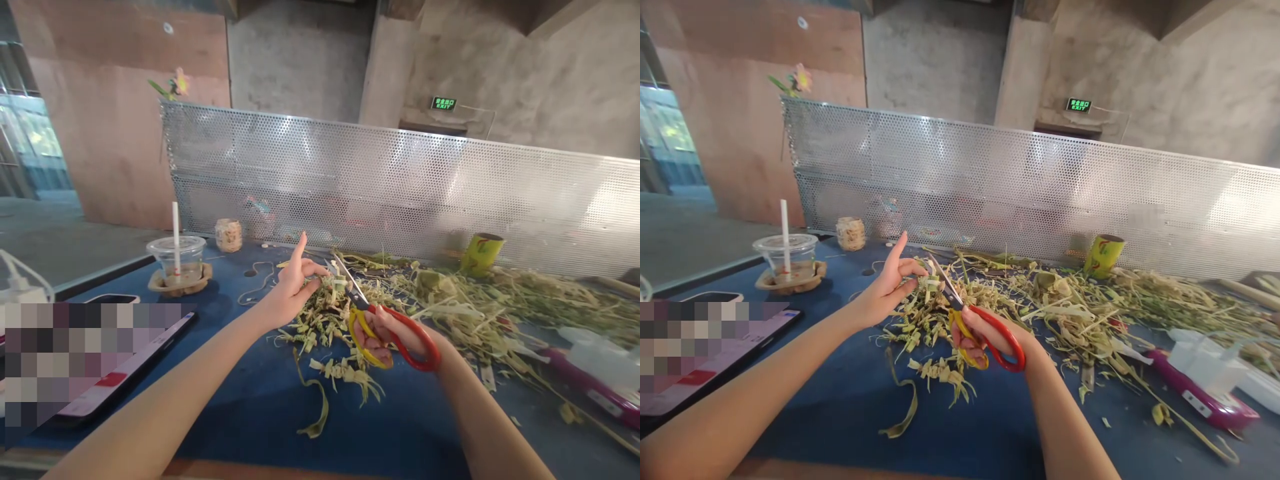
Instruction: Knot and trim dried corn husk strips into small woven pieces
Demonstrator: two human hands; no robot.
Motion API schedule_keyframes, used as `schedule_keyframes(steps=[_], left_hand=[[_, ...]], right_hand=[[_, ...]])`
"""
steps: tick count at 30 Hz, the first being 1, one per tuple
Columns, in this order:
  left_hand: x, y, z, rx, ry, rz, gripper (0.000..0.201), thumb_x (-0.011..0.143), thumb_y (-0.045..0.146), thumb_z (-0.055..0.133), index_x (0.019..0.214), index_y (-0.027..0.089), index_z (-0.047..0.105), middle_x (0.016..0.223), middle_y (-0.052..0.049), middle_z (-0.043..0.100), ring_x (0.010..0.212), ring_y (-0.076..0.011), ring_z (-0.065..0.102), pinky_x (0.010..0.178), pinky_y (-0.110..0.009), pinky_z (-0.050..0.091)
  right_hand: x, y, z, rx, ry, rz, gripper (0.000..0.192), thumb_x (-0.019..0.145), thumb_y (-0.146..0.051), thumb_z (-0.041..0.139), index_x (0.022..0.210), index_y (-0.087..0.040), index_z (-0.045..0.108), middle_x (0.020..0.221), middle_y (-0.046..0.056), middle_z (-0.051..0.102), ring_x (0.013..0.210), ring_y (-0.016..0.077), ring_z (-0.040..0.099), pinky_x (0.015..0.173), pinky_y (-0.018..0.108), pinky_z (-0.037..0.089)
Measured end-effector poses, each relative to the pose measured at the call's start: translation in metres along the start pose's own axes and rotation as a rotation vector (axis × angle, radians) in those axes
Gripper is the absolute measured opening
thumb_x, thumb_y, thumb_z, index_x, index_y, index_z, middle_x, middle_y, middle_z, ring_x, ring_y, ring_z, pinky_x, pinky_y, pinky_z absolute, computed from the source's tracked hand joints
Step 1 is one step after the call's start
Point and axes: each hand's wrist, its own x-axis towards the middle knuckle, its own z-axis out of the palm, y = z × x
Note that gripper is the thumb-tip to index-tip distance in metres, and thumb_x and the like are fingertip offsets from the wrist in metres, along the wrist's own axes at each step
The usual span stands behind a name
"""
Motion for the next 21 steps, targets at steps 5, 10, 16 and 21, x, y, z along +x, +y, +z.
schedule_keyframes(steps=[5, 10, 16, 21], left_hand=[[-0.0021, -0.0037, 0.0038, -0.076, -0.041, -0.034, 0.073, 0.087, 0.021, 0.035, 0.135, 0.018, -0.019, 0.098, -0.009, 0.056, 0.100, -0.0173, 0.044, 0.097, -0.041, 0.027], [-0.0036, -0.0031, 0.0063, -0.173, -0.090, -0.064, 0.073, 0.087, 0.021, 0.036, 0.135, 0.020, -0.019, 0.098, -0.008, 0.057, 0.096, -0.0163, 0.049, 0.094, -0.038, 0.031], [-0.0032, -0.0014, 0.0068, -0.271, -0.118, -0.139, 0.074, 0.087, 0.021, 0.038, 0.135, 0.023, -0.018, 0.099, -0.007, 0.054, 0.093, -0.0157, 0.052, 0.092, -0.039, 0.033], [0.0049, -0.0010, 0.0093, -0.342, -0.138, -0.154, 0.075, 0.086, 0.020, 0.038, 0.135, 0.021, -0.020, 0.094, -0.004, 0.054, 0.091, -0.0140, 0.052, 0.093, -0.037, 0.032]], right_hand=[[-0.0018, -0.0049, 0.0039, -0.040, 0.029, 0.001, 0.051, 0.078, -0.064, 0.033, 0.074, -0.015, 0.047, 0.058, -0.005, 0.033, 0.046, 0.0050, 0.033, 0.043, 0.019, 0.033], [-0.0027, -0.0063, 0.0041, -0.057, 0.042, 0.021, 0.051, 0.078, -0.064, 0.033, 0.073, -0.015, 0.045, 0.058, -0.005, 0.033, 0.044, 0.0047, 0.033, 0.042, 0.019, 0.032], [-0.0043, -0.0028, 0.0002, -0.059, 0.090, 0.043, 0.048, 0.080, -0.061, 0.033, 0.070, -0.015, 0.044, 0.055, -0.006, 0.031, 0.041, 0.0034, 0.029, 0.039, 0.017, 0.029], [-0.0089, -0.0072, -0.0014, -0.077, 0.191, 0.093, 0.047, 0.079, -0.060, 0.036, 0.067, -0.016, 0.043, 0.053, -0.007, 0.031, 0.038, 0.0024, 0.026, 0.035, 0.016, 0.026]])
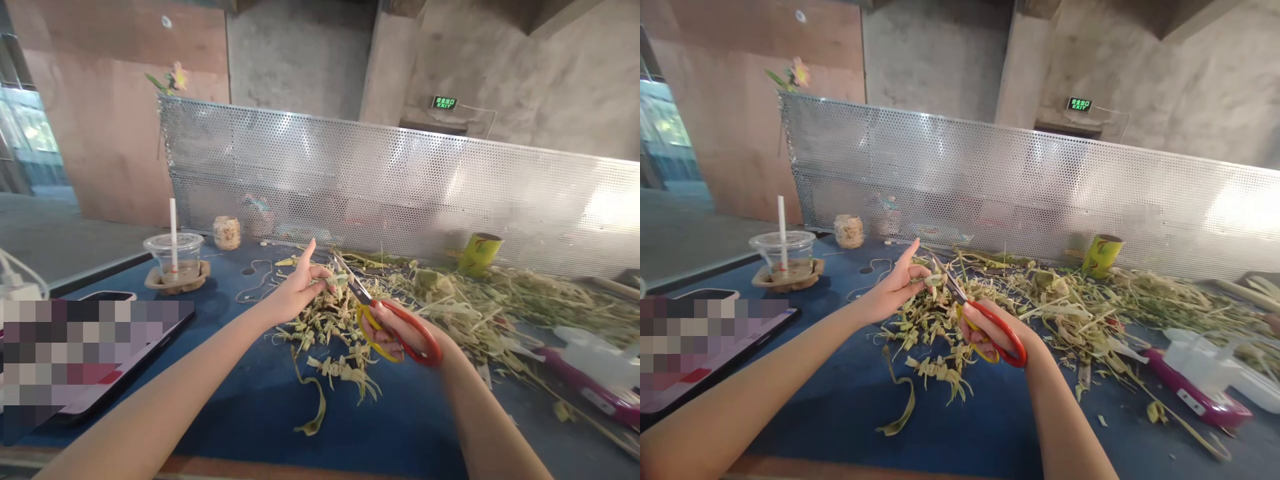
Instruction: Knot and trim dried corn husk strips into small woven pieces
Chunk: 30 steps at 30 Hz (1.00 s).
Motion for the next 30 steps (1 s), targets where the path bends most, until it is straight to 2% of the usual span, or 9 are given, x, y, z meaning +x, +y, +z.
schedule_keyframes(steps=[6, 10, 18, 21, 25, 27, 29, 30], left_hand=[[0.028, 0.007, 0.000, -0.080, -0.021, -0.079, 0.078, 0.083, 0.012, 0.039, 0.135, 0.017, -0.018, 0.087, -0.002, 0.053, 0.084, -0.0120, 0.052, 0.091, -0.035, 0.033], [0.039, 0.008, 0.005, -0.101, -0.067, -0.020, 0.078, 0.084, 0.016, 0.040, 0.135, 0.019, -0.019, 0.086, -0.001, 0.054, 0.087, -0.0128, 0.052, 0.093, -0.037, 0.031], [0.038, 0.004, 0.016, -0.101, -0.086, -0.055, 0.080, 0.084, 0.017, 0.042, 0.135, 0.019, -0.019, 0.085, 0.000, 0.055, 0.087, -0.0126, 0.053, 0.091, -0.035, 0.033], [0.035, 0.005, 0.017, -0.148, -0.083, -0.076, 0.081, 0.083, 0.016, 0.043, 0.134, 0.017, -0.020, 0.084, 0.000, 0.055, 0.086, -0.0122, 0.053, 0.090, -0.033, 0.033], [0.033, 0.006, 0.020, -0.186, -0.071, -0.120, 0.081, 0.083, 0.012, 0.042, 0.134, 0.017, -0.020, 0.082, 0.000, 0.055, 0.085, -0.0131, 0.054, 0.087, -0.034, 0.035], [0.032, 0.005, 0.021, -0.160, -0.049, -0.126, 0.079, 0.084, 0.013, 0.041, 0.135, 0.018, -0.018, 0.084, -0.002, 0.058, 0.087, -0.0145, 0.055, 0.087, -0.035, 0.036], [0.030, 0.002, 0.021, -0.104, 0.035, -0.139, 0.075, 0.085, 0.019, 0.041, 0.136, 0.018, -0.014, 0.090, -0.005, 0.060, 0.092, -0.0167, 0.054, 0.087, -0.037, 0.036], [0.028, 0.000, 0.020, -0.056, 0.102, -0.158, 0.074, 0.085, 0.021, 0.042, 0.137, 0.018, -0.010, 0.095, -0.007, 0.061, 0.095, -0.0179, 0.053, 0.087, -0.038, 0.036]], right_hand=[[-0.011, -0.012, -0.007, -0.009, 0.103, 0.001, 0.049, 0.077, -0.062, 0.038, 0.062, -0.015, 0.041, 0.051, -0.007, 0.033, 0.035, 0.0009, 0.026, 0.032, 0.014, 0.025], [-0.011, -0.013, -0.010, -0.023, 0.186, -0.073, 0.051, 0.077, -0.063, 0.037, 0.060, -0.015, 0.043, 0.047, -0.007, 0.033, 0.032, 0.0019, 0.030, 0.030, 0.015, 0.026], [-0.006, -0.011, -0.009, 0.068, 0.069, -0.050, 0.056, 0.071, -0.071, 0.036, 0.064, -0.016, 0.043, 0.048, -0.007, 0.033, 0.034, 0.0028, 0.032, 0.033, 0.017, 0.028], [-0.005, -0.010, -0.006, 0.066, 0.081, -0.020, 0.057, 0.070, -0.072, 0.036, 0.064, -0.016, 0.044, 0.047, -0.008, 0.032, 0.033, 0.0026, 0.030, 0.032, 0.016, 0.027], [-0.001, -0.008, -0.004, 0.045, 0.200, 0.014, 0.055, 0.072, -0.069, 0.035, 0.061, -0.016, 0.043, 0.045, -0.008, 0.031, 0.030, 0.0018, 0.027, 0.030, 0.015, 0.026], [0.001, -0.006, -0.011, 0.049, 0.296, 0.015, 0.053, 0.073, -0.067, 0.037, 0.060, -0.016, 0.043, 0.044, -0.008, 0.032, 0.028, 0.0018, 0.026, 0.028, 0.015, 0.023], [0.001, -0.002, -0.025, 0.071, 0.429, -0.011, 0.053, 0.072, -0.068, 0.036, 0.061, -0.017, 0.043, 0.043, -0.008, 0.032, 0.028, 0.0028, 0.026, 0.027, 0.016, 0.021], [0.000, 0.001, -0.035, 0.089, 0.542, -0.038, 0.053, 0.072, -0.069, 0.034, 0.060, -0.018, 0.042, 0.042, -0.008, 0.030, 0.028, 0.0033, 0.025, 0.028, 0.016, 0.021]])
